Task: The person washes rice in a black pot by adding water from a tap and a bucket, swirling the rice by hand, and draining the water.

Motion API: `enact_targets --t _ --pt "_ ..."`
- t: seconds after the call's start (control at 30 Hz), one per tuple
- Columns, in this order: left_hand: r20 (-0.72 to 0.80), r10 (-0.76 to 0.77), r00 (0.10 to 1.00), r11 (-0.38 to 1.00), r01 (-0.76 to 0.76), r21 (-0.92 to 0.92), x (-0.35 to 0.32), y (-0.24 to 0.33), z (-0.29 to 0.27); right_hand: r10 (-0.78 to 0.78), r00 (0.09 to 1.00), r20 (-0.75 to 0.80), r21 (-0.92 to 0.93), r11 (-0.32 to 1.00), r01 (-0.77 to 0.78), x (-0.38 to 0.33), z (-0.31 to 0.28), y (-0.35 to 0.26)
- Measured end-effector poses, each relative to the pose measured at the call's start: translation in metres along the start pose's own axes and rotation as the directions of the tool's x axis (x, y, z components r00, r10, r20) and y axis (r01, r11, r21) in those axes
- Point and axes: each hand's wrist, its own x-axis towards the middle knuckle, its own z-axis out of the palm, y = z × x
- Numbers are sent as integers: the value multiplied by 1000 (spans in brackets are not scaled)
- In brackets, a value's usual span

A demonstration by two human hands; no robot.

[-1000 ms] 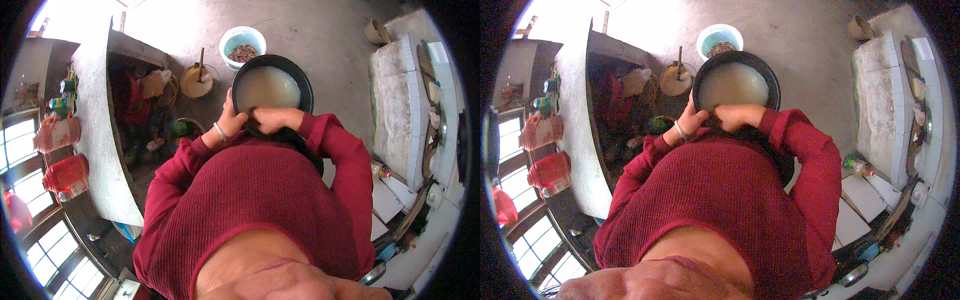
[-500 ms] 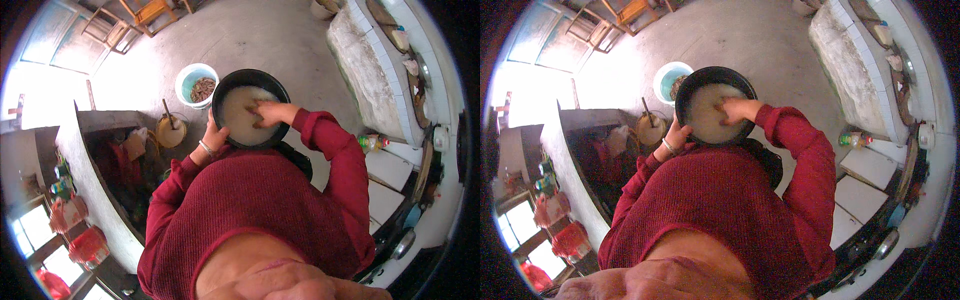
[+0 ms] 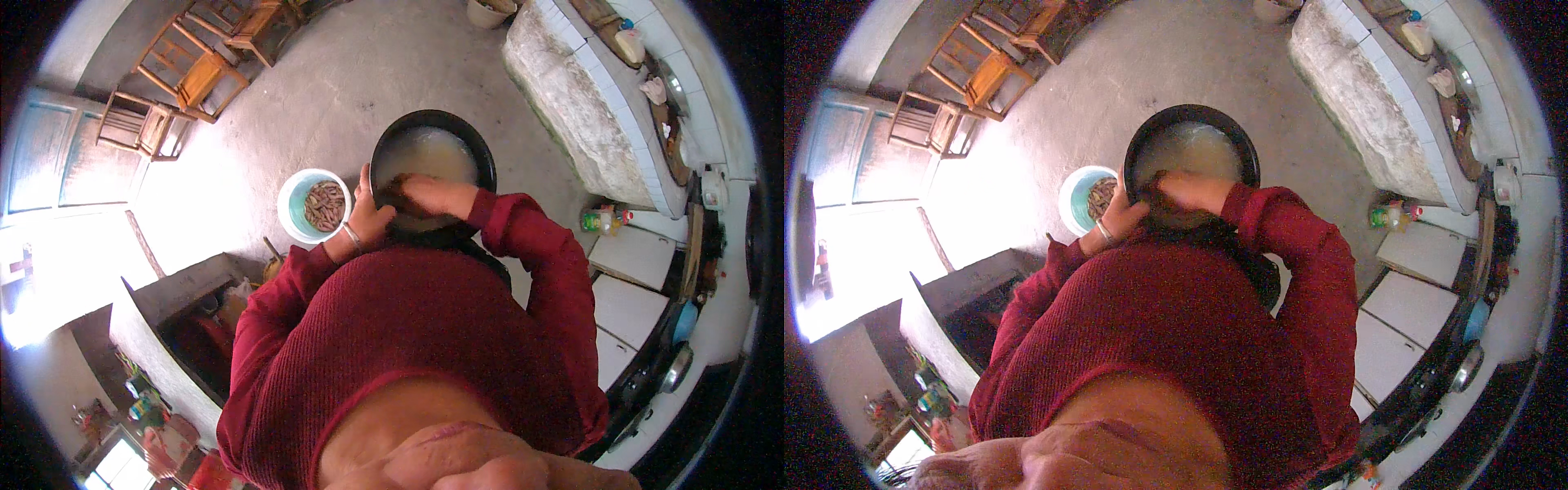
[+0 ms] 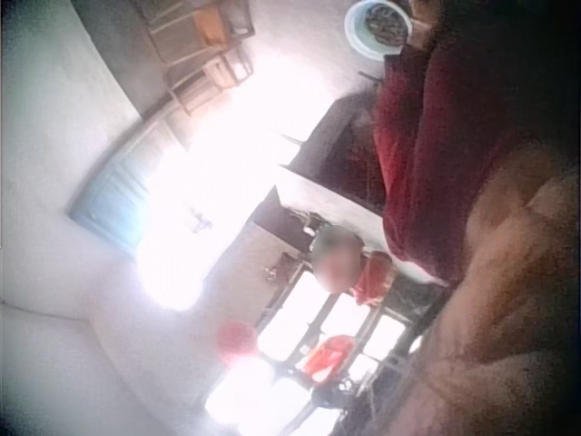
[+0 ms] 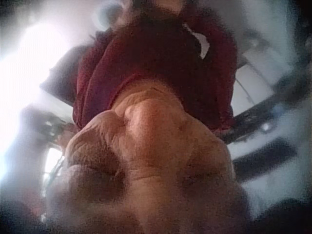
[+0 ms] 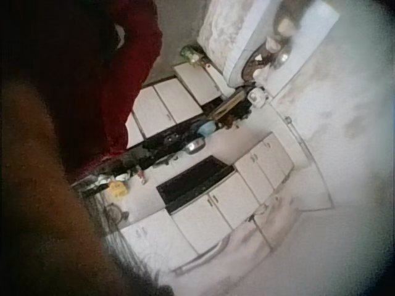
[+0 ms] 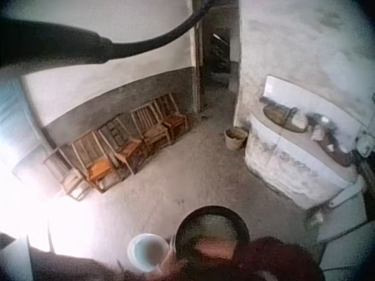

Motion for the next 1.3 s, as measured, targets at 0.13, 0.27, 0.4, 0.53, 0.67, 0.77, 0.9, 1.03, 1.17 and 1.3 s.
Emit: enact_targets --t 0.13,0.27,0.4,0.53,0.67,0.77,0.9,1.03,1.17,1.3 --pt "17 148 989 982 -149 115 52 1 -23 -183 964 -193 -813 580 -53 21 -67 -18" --pt "86 37 996 997 -31 -64 89 -9 -44 -190 959 -208 -769 638 -40 18 -107 -11" --pt "73 27 997 983 -13 -185 120 -32 -47 -21 984 -179 -697 708 -112 13 -113 2" --pt "84 -73 994 991 82 -109 150 -21 -58 133 991 14 -551 828 -103 12 -119 -30" --pt "60 -57 997 997 60 -44 184 -5 -62 7 986 169 -406 912 64 54 -141 -33" --pt "-1 50 999 999 -50 4 216 -6 -56 -153 980 123 -342 921 187 104 -173 -6" --pt "-77 56 995 992 -65 -110 263 0 -47 -356 932 -71 -669 710 220 128 -251 3" --pt "-124 66 990 993 -77 -87 314 20 -34 -336 936 -105 -792 597 126 104 -336 12" --pt "-83 15 996 990 -27 -139 367 41 -16 -81 988 -134 -827 559 -67 80 -372 49" --pt "-34 -114 993 971 104 -213 416 48 0 54 983 177 -585 809 61 65 -409 42"
